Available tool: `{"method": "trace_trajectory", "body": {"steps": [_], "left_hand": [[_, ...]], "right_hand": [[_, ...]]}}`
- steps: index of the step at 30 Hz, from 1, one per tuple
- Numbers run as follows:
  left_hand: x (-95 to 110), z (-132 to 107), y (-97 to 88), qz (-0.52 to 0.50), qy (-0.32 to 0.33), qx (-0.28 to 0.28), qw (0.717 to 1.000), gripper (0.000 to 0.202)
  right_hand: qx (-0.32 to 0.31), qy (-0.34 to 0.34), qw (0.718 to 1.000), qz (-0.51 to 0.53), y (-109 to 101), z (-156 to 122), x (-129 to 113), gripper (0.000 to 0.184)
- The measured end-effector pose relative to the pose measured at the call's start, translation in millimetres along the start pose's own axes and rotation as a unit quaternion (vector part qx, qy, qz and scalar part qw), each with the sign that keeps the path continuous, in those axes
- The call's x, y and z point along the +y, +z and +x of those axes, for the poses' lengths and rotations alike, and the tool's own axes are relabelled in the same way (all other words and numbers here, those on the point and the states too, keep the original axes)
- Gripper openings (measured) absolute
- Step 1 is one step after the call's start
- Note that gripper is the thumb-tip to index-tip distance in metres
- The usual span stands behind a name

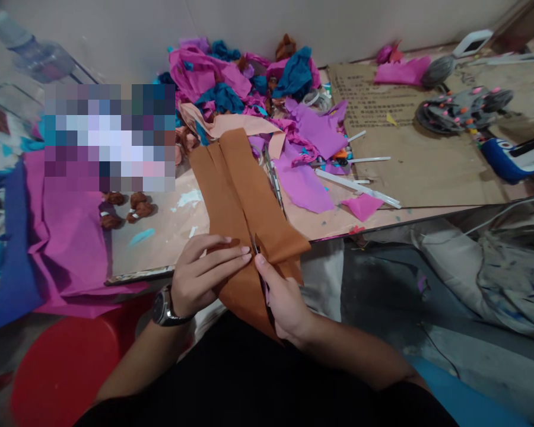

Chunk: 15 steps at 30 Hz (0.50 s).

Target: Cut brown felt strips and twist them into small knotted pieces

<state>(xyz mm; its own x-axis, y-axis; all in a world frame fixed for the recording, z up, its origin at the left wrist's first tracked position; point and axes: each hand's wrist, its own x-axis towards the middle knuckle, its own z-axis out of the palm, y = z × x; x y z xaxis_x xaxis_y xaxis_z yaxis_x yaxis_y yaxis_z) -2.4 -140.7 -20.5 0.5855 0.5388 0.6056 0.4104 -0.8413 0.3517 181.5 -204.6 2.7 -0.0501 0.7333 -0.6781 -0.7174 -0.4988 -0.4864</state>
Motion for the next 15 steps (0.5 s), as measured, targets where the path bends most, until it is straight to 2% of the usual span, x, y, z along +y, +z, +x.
{"method": "trace_trajectory", "body": {"steps": [9,15], "left_hand": [[3.6,3.4,-2.4,0.004,0.015,0.000,1.000,0.040],[4.4,2.9,-1.8,0.006,0.015,0.000,1.000,0.040]], "right_hand": [[-0.021,-0.010,1.000,0.001,2.0,0.5,1.2,0.052],[-0.012,-0.012,1.000,-0.014,0.9,0.5,1.0,0.049]]}}
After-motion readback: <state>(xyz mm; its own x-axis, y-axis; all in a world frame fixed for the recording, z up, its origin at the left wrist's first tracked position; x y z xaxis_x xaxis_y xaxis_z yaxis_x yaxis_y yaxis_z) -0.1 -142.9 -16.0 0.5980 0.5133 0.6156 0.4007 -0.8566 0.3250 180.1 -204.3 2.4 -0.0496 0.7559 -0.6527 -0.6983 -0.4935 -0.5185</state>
